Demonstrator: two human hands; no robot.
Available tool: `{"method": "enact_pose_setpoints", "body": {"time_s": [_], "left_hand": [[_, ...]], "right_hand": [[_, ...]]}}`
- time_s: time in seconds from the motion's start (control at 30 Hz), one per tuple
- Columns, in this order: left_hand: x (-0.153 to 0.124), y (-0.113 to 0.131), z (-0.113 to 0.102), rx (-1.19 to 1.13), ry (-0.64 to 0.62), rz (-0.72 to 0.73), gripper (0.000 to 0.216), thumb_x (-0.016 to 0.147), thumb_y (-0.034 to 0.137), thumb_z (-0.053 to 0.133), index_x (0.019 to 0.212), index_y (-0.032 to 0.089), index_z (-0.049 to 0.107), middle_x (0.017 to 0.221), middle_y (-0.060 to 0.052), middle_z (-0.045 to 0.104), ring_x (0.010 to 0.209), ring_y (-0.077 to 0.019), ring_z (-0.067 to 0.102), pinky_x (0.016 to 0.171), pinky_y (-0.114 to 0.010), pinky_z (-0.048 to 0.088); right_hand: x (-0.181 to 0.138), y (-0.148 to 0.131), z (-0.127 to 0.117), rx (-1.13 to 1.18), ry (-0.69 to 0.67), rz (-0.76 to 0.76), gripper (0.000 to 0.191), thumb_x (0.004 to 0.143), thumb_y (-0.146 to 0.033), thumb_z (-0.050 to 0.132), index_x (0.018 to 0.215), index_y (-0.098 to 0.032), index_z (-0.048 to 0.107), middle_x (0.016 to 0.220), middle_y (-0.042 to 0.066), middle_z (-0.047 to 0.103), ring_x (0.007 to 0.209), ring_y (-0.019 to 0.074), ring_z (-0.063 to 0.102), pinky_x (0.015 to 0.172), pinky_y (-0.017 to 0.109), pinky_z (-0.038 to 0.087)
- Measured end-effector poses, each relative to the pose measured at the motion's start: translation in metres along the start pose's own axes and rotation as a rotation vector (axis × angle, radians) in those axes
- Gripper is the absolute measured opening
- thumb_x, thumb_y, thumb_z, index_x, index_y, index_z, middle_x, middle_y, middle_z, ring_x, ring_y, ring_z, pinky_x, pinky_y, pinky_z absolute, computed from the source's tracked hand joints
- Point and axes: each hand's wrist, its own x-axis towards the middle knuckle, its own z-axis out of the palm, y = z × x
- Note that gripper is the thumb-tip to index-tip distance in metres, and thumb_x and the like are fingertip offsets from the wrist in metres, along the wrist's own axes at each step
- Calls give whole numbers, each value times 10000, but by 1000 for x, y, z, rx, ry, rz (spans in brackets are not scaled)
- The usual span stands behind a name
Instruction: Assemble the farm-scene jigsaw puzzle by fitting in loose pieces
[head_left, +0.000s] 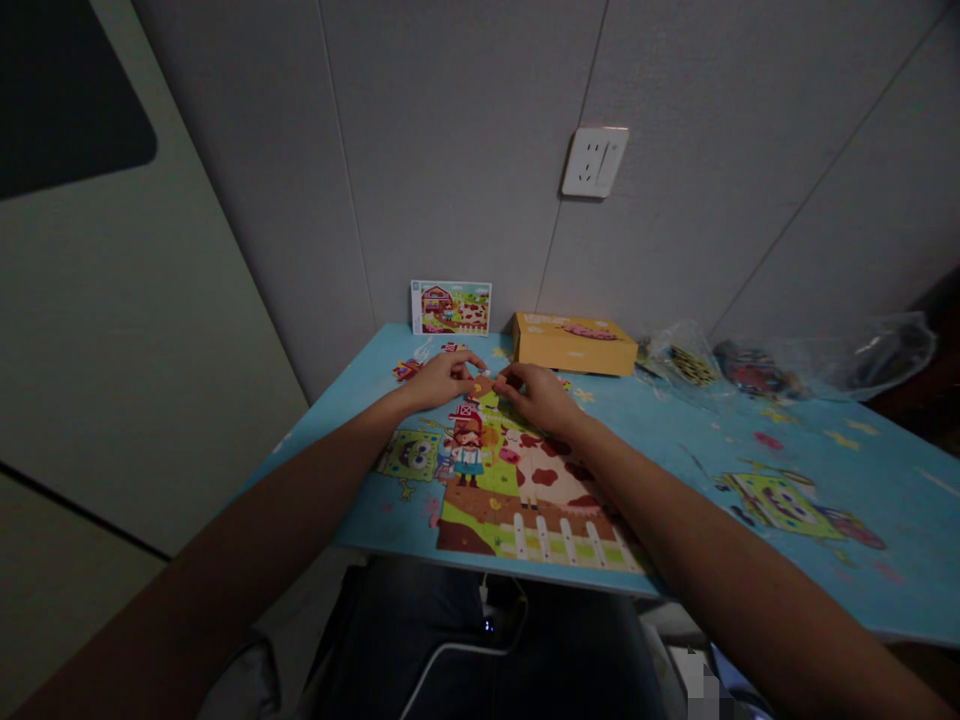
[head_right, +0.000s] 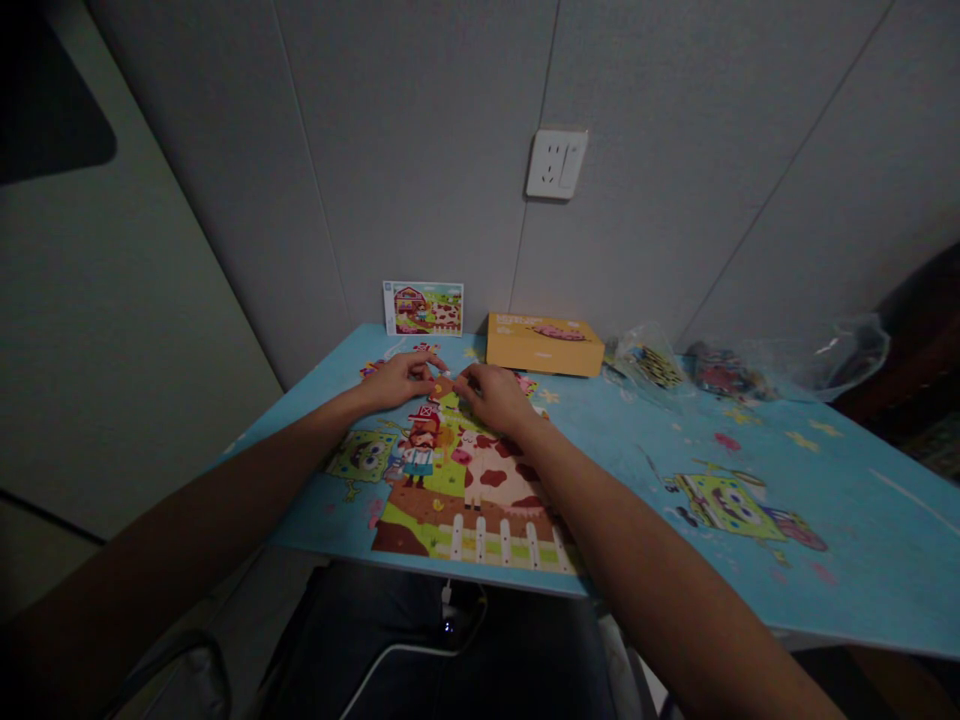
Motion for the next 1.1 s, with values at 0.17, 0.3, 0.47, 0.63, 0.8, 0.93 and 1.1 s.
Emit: {"method": "enact_pose_setpoints", "body": {"time_s": [0.17,0.3,0.47,0.63,0.8,0.93,1.1], "left_hand": [[4,-10,-1,19,61,-8,259,663,152,606,922,149,599,613,32,597,584,-121,571,572,-230,427],[4,-10,-2,96,112,-22,243,623,108,593,863,147,605,644,26,598,611,-121,570,599,-230,434],[4,-9,-5,148,115,-51,240,626,142,591,865,145,611,620,32,570,567,-112,526,528,-214,384],[4,-12,-6,168,49,-81,233,640,188,593,865,148,642,570,30,569,521,-119,512,495,-222,359],[4,-15,-4,209,88,-83,214,630,185,624,840,160,657,647,6,607,606,-142,549,579,-242,399],[3,-16,-4,208,136,-93,198,600,164,653,798,166,649,645,8,605,608,-143,541,592,-247,396],[8,-15,-7,132,282,-146,189,726,215,575,906,169,541,644,6,597,549,-133,532,519,-231,381]], "right_hand": [[1,2,3,-45,-35,7,267,875,-350,544,1028,-155,643,919,86,690,777,169,597,704,252,394],[1,4,4,-84,-38,-23,311,886,-370,526,1071,-151,648,973,97,687,853,188,602,753,265,398],[0,1,1,-96,-70,-43,351,891,-390,521,1120,-154,644,978,110,682,874,198,600,763,278,397],[0,1,1,-76,-61,-36,330,879,-371,542,1099,-151,649,944,100,683,834,190,598,743,277,399],[0,2,2,-95,-69,-47,280,881,-353,528,1016,-163,684,949,95,684,843,188,598,760,277,400],[1,-1,0,-126,-81,-33,289,884,-366,505,963,-170,702,924,92,687,853,193,598,767,278,398],[2,3,-8,-225,39,248,306,883,-367,463,961,-181,693,954,116,683,923,239,588,811,351,385]]}}
